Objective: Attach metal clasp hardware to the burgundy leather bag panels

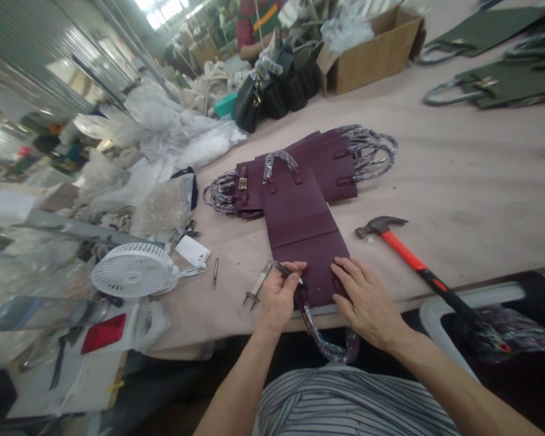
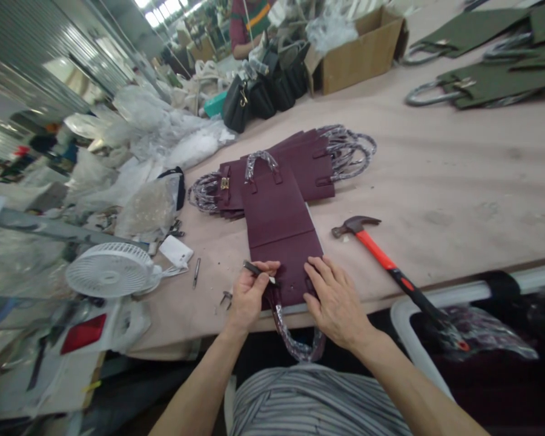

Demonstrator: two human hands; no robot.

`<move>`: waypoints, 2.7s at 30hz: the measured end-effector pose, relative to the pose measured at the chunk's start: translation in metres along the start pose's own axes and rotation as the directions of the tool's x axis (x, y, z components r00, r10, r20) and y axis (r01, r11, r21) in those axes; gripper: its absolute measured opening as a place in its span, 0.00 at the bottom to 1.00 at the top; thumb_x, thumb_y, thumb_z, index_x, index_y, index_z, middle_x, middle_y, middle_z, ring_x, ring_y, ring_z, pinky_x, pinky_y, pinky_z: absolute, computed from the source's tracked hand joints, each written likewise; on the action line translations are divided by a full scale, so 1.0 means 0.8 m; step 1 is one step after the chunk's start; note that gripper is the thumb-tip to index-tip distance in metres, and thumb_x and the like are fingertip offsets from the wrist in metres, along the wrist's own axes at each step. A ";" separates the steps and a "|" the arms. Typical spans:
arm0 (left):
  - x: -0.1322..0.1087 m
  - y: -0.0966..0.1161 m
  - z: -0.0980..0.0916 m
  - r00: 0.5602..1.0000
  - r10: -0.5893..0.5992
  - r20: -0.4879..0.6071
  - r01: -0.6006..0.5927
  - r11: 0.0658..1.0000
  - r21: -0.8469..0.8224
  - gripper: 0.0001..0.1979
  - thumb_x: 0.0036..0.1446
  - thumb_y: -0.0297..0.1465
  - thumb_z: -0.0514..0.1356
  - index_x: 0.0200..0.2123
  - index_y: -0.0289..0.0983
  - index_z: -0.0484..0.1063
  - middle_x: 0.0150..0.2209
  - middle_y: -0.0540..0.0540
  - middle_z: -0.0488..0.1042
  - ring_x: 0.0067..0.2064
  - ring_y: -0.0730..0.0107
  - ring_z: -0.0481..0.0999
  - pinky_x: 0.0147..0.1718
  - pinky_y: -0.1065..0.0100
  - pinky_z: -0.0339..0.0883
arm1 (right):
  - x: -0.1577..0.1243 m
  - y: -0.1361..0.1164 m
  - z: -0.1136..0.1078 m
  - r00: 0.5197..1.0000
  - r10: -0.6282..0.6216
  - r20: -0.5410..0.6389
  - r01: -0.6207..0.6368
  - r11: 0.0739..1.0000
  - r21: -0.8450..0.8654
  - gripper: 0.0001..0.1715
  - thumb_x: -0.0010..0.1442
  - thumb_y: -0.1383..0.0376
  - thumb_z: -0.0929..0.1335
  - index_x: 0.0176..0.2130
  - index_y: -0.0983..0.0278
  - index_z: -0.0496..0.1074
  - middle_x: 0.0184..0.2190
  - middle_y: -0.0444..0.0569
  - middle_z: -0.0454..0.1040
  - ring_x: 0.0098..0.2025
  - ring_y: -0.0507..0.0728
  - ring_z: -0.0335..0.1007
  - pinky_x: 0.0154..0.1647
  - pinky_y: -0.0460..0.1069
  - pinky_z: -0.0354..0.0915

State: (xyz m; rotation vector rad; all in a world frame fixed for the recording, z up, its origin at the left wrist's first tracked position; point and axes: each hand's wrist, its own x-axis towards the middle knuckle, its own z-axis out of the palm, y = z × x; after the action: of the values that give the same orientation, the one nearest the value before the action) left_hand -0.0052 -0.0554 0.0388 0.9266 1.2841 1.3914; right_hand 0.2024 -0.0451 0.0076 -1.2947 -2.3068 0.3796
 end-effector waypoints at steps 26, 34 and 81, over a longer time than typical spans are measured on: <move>-0.028 -0.004 -0.007 0.972 0.204 0.118 -0.235 0.856 0.460 0.07 0.59 0.28 0.64 0.40 0.40 0.81 0.39 0.44 0.84 0.42 0.61 0.82 0.47 0.63 0.74 | -0.002 -0.002 -0.002 1.000 0.014 0.000 -0.014 0.999 0.029 0.30 0.66 0.64 0.64 0.64 0.69 0.63 0.66 0.60 0.61 0.69 0.69 0.50 0.65 0.65 0.58; -0.035 -0.008 -0.004 0.970 0.231 0.076 -0.242 0.895 0.374 0.05 0.58 0.29 0.66 0.38 0.40 0.81 0.40 0.42 0.84 0.45 0.58 0.82 0.53 0.57 0.74 | -0.002 -0.001 -0.004 1.000 0.023 0.007 -0.023 0.999 0.043 0.30 0.66 0.63 0.63 0.65 0.67 0.64 0.67 0.59 0.62 0.70 0.69 0.50 0.65 0.66 0.58; -0.027 -0.037 0.006 0.802 0.534 0.266 -0.585 0.613 0.531 0.07 0.62 0.26 0.60 0.42 0.38 0.76 0.36 0.43 0.82 0.37 0.65 0.83 0.40 0.67 0.78 | -0.010 0.092 -0.096 0.566 0.713 0.414 -0.820 0.430 0.378 0.09 0.56 0.63 0.68 0.29 0.59 0.61 0.20 0.43 0.67 0.20 0.53 0.62 0.20 0.48 0.58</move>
State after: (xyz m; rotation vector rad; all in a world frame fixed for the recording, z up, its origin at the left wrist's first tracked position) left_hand 0.0090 -0.0768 0.0125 1.9478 1.4620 1.3920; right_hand 0.2993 -0.0126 0.0380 -1.9783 -1.3390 1.4118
